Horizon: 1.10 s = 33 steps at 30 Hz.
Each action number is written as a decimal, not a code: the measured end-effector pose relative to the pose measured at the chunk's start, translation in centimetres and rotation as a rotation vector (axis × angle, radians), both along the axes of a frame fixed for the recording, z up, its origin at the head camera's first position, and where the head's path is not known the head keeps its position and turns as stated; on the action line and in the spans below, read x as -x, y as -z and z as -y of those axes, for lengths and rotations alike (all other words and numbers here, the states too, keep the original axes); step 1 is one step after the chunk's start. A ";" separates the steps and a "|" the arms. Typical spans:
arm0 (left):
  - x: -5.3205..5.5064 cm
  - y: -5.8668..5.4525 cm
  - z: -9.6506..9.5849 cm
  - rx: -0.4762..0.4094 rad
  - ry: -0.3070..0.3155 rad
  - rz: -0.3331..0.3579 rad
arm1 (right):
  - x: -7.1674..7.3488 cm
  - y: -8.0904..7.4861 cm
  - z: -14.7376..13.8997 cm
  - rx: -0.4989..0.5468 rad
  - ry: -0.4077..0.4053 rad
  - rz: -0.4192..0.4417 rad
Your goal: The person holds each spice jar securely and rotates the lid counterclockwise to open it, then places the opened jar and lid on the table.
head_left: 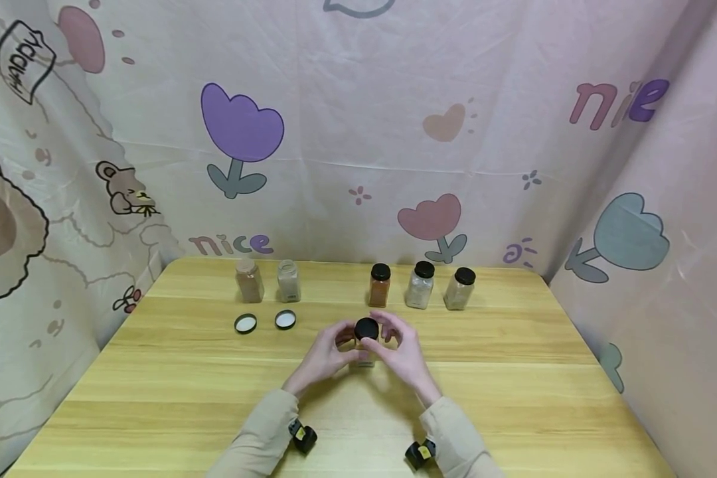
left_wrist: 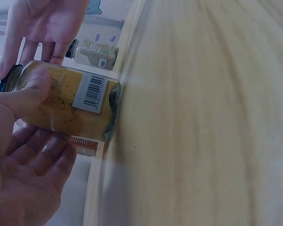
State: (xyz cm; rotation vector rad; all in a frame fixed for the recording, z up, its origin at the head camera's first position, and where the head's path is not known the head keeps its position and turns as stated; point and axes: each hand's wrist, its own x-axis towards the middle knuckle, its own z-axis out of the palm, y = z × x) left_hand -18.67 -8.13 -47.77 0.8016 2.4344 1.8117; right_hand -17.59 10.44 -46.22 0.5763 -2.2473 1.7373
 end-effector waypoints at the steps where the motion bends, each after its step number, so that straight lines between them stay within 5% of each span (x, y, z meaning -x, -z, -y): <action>1: 0.0 0.0 0.0 0.000 0.001 -0.001 | 0.0 -0.1 0.0 -0.016 0.001 0.006; 15: 0.0 -0.1 0.0 -0.004 -0.009 0.016 | -0.2 -0.3 0.7 -0.017 0.132 0.006; 27: 0.0 0.0 0.0 0.000 -0.033 0.033 | -0.3 -0.1 0.0 -0.018 0.051 -0.029; 33: 0.1 0.4 0.0 -0.008 -0.023 0.036 | -0.4 0.0 0.0 -0.014 0.078 -0.011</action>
